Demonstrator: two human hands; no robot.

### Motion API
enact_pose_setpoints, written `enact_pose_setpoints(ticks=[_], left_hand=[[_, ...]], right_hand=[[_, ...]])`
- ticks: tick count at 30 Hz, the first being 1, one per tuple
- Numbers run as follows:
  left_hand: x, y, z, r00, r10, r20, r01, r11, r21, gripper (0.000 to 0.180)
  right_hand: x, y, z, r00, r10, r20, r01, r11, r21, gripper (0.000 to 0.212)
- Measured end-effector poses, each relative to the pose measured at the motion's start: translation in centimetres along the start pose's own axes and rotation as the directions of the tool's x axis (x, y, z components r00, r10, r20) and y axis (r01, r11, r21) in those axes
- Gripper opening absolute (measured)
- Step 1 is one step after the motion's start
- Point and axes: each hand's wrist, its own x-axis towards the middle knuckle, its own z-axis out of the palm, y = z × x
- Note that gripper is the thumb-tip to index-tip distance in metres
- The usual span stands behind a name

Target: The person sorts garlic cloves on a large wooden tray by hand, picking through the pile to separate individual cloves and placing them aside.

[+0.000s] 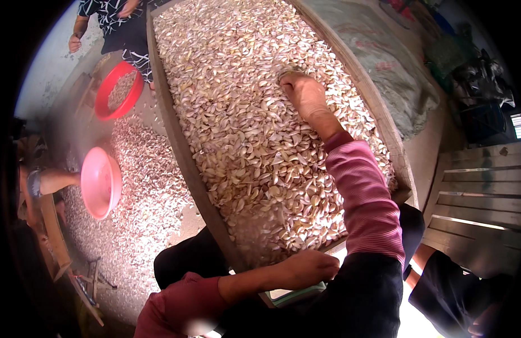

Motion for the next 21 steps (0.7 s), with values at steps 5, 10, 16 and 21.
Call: enact_pose_setpoints(ticks=[5, 10, 16, 21], left_hand=[[-0.7, 1.8, -3.4, 0.922, -0.155, -0.354, 0.076, 0.971, -0.228, 0.027], [-1.8, 4.5, -8.5, 0.728, -0.278, -0.627, -0.185, 0.801, -0.569, 0.017], [-0.3, 4.4, -9.8, 0.528, -0.099, -0.843, -0.284, 0.915, -0.285, 0.017], [0.9, 3.2, -9.6, 0.460, 0.128, -0.879, -0.224, 0.974, 0.025, 0.013]], right_hand=[[-2.9, -2.5, -3.7, 0.879, 0.372, 0.299, -0.420, 0.305, 0.855, 0.018], [-8.8, -4.5, -6.4, 0.872, 0.194, 0.450, -0.471, 0.080, 0.879, 0.022], [-13.5, -6.1, -7.9, 0.918, 0.141, 0.371, -0.389, 0.135, 0.912, 0.024], [-14.4, -6.4, -8.4, 0.956, 0.117, 0.268, -0.290, 0.255, 0.922, 0.021]])
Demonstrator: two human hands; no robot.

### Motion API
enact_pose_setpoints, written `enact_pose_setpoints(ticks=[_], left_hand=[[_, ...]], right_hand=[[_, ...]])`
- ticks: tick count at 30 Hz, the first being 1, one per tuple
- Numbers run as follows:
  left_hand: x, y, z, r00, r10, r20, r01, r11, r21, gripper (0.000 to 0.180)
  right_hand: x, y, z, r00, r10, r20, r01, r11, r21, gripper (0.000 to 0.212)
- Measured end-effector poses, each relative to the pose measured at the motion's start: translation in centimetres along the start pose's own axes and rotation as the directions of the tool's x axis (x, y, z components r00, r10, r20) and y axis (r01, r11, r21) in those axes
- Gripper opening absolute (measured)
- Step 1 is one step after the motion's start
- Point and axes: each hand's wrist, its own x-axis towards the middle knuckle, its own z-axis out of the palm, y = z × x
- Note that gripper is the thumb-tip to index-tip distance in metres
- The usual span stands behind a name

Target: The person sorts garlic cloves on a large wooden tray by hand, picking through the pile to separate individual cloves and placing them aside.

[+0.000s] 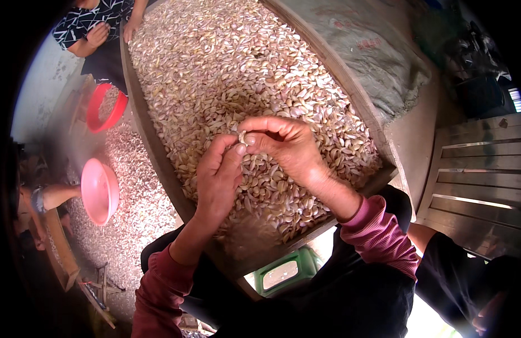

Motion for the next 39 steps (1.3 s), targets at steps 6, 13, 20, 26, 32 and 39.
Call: enact_pose_setpoints(ticks=[6, 13, 20, 26, 32, 39], left_hand=[[-0.2, 0.4, 1.2, 0.981, 0.157, -0.111, -0.128, 0.963, 0.239, 0.017], [0.3, 1.1, 0.8, 0.998, 0.051, -0.030, -0.054, 0.992, -0.112, 0.018], [-0.6, 0.7, 0.4, 0.984, -0.094, 0.149, 0.132, 0.953, -0.272, 0.014], [-2.6, 1.1, -0.9, 0.886, -0.304, 0.349, 0.435, 0.806, -0.402, 0.018], [-5.2, -1.9, 1.7, 0.871, 0.012, 0.491, 0.036, 0.995, -0.088, 0.021], [-7.9, -2.9, 3.4, 0.709, -0.118, 0.695, 0.174, 0.985, -0.011, 0.026]], right_hand=[[-0.6, 0.7, 0.2, 0.998, -0.055, -0.043, 0.056, 0.998, 0.030, 0.021], [-0.6, -0.3, 0.4, 0.999, 0.048, -0.001, -0.047, 0.976, 0.212, 0.020], [-0.2, -0.7, -0.5, 0.963, -0.204, 0.174, 0.256, 0.893, -0.371, 0.018], [2.7, 0.0, -4.3, 0.994, -0.008, -0.107, 0.001, 0.997, -0.071, 0.024], [10.9, 3.0, -6.4, 0.946, -0.287, -0.150, 0.143, 0.786, -0.602, 0.024], [18.5, 6.0, -3.1, 0.863, -0.385, 0.329, 0.445, 0.268, -0.855, 0.023]])
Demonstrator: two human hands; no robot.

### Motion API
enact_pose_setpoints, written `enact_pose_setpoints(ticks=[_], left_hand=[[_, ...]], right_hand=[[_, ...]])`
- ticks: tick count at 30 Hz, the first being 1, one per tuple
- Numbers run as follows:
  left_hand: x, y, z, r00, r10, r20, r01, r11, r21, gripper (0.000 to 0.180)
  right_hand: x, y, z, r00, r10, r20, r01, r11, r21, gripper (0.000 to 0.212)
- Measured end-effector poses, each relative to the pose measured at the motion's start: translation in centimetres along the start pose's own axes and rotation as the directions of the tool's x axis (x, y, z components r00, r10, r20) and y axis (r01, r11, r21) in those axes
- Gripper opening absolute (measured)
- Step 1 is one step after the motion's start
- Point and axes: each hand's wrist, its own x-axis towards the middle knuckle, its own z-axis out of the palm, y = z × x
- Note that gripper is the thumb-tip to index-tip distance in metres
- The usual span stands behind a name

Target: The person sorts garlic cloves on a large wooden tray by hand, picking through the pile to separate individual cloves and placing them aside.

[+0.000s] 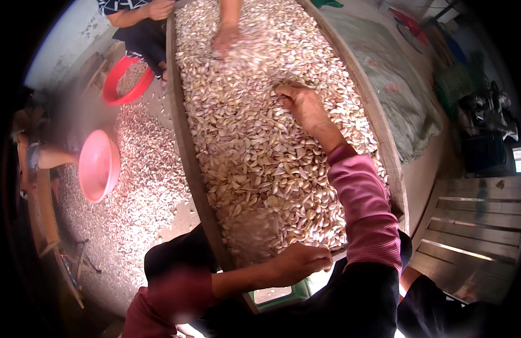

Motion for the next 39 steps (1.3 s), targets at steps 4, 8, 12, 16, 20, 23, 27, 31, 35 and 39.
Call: enact_pose_setpoints(ticks=[4, 8, 12, 16, 20, 23, 27, 31, 35, 39], left_hand=[[0.4, 0.3, 0.7, 0.996, -0.051, 0.072, 0.038, 0.985, 0.167, 0.027], [0.0, 0.2, 0.6, 0.997, -0.082, 0.011, 0.079, 0.986, 0.149, 0.028], [-0.2, -0.1, 1.2, 0.995, -0.092, -0.041, 0.098, 0.980, 0.172, 0.025], [-0.1, -0.4, 1.6, 0.996, -0.089, -0.019, 0.091, 0.988, 0.123, 0.021], [0.1, -0.3, 1.5, 0.998, -0.062, -0.001, 0.061, 0.978, 0.199, 0.020], [-0.8, 0.7, 0.9, 0.996, -0.042, 0.075, 0.025, 0.976, 0.218, 0.019], [-0.9, 1.4, 0.7, 0.977, -0.203, 0.071, 0.162, 0.914, 0.372, 0.022], [-2.2, -5.7, 2.8, 0.989, 0.116, -0.096, -0.070, 0.921, 0.384, 0.019], [-2.0, -5.3, 2.6, 0.970, 0.162, -0.183, -0.089, 0.932, 0.352, 0.019], [-0.6, 1.4, 0.2, 0.966, -0.237, 0.107, 0.175, 0.896, 0.407, 0.021]], right_hand=[[1.4, 1.4, 1.7, 0.971, 0.194, 0.137, -0.196, 0.981, 0.006, 0.022], [1.5, 0.0, 1.2, 0.968, 0.144, 0.206, -0.146, 0.989, -0.004, 0.016], [1.9, -0.3, 0.9, 0.919, 0.235, 0.316, -0.237, 0.971, -0.033, 0.017], [1.3, -1.9, 1.4, 0.950, 0.221, 0.220, -0.131, 0.922, -0.364, 0.018], [1.6, -4.6, 1.9, 0.961, 0.202, 0.189, -0.033, 0.762, -0.647, 0.024], [1.2, -8.7, 4.1, 0.972, -0.030, 0.234, 0.155, 0.830, -0.535, 0.037], [1.0, -14.1, 8.8, 0.885, -0.341, 0.317, 0.443, 0.825, -0.351, 0.044], [2.6, -14.2, 12.0, 0.905, -0.271, 0.329, 0.367, 0.888, -0.278, 0.042], [3.9, -10.6, 10.0, 0.902, -0.041, 0.430, 0.229, 0.890, -0.394, 0.051], [1.5, -4.9, 4.8, 0.907, 0.140, 0.397, 0.116, 0.824, -0.555, 0.060]])
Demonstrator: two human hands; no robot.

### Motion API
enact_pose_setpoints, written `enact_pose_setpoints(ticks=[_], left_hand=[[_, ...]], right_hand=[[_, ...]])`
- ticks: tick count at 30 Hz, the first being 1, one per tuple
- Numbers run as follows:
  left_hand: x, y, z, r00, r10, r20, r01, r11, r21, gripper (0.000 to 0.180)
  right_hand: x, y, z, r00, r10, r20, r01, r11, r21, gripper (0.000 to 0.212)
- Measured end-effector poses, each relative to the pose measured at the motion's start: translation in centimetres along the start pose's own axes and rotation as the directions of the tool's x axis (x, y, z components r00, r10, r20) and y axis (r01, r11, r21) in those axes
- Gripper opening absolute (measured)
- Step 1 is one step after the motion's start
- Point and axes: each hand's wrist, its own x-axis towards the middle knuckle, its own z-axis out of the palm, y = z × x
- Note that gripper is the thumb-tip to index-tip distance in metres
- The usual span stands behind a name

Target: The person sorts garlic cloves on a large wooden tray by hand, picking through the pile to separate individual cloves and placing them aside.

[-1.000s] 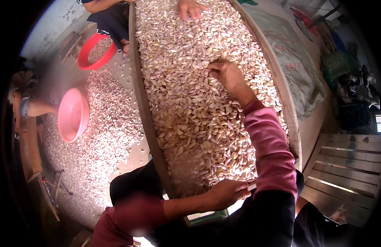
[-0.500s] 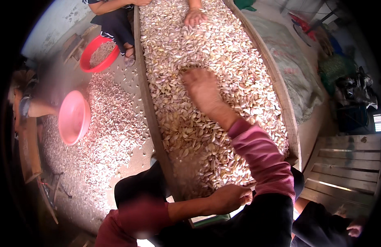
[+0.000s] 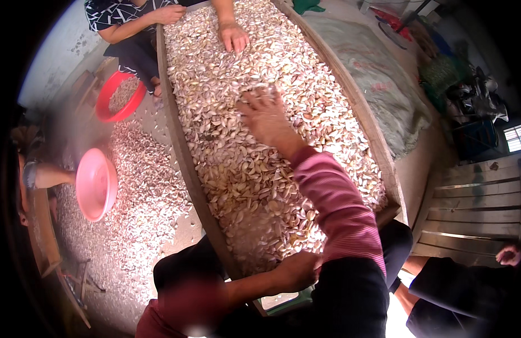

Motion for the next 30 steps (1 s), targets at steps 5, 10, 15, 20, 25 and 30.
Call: enact_pose_setpoints(ticks=[5, 10, 15, 20, 25, 30], left_hand=[[0.3, -1.0, 1.4, 0.997, 0.064, 0.033, -0.062, 0.996, -0.064, 0.023], [0.0, -0.8, 2.5, 0.994, 0.028, 0.109, -0.027, 1.000, -0.016, 0.022], [-0.4, -1.0, 3.6, 0.982, 0.006, 0.190, 0.003, 0.999, -0.046, 0.023], [-0.7, -2.0, 4.1, 0.987, 0.034, 0.158, -0.030, 0.999, -0.026, 0.024], [-0.2, -1.5, 3.0, 0.992, 0.012, 0.129, -0.006, 0.999, -0.047, 0.025], [0.1, -2.0, 3.0, 0.992, -0.015, 0.124, 0.023, 0.998, -0.063, 0.023]], right_hand=[[-7.2, 4.5, -2.8, 0.933, 0.357, -0.039, -0.347, 0.925, 0.157, 0.053], [-17.1, -0.4, -3.8, 0.982, 0.018, -0.187, 0.072, 0.883, 0.463, 0.045], [-20.8, -4.6, -6.6, 0.970, -0.125, -0.209, 0.213, 0.853, 0.477, 0.040], [-11.9, 0.5, -1.5, 0.884, 0.125, -0.451, 0.218, 0.744, 0.632, 0.021], [-2.9, 4.6, -2.5, 0.808, 0.465, -0.362, -0.054, 0.670, 0.740, 0.020], [2.9, 7.2, -0.5, 0.723, 0.569, -0.392, -0.216, 0.725, 0.654, 0.029]])
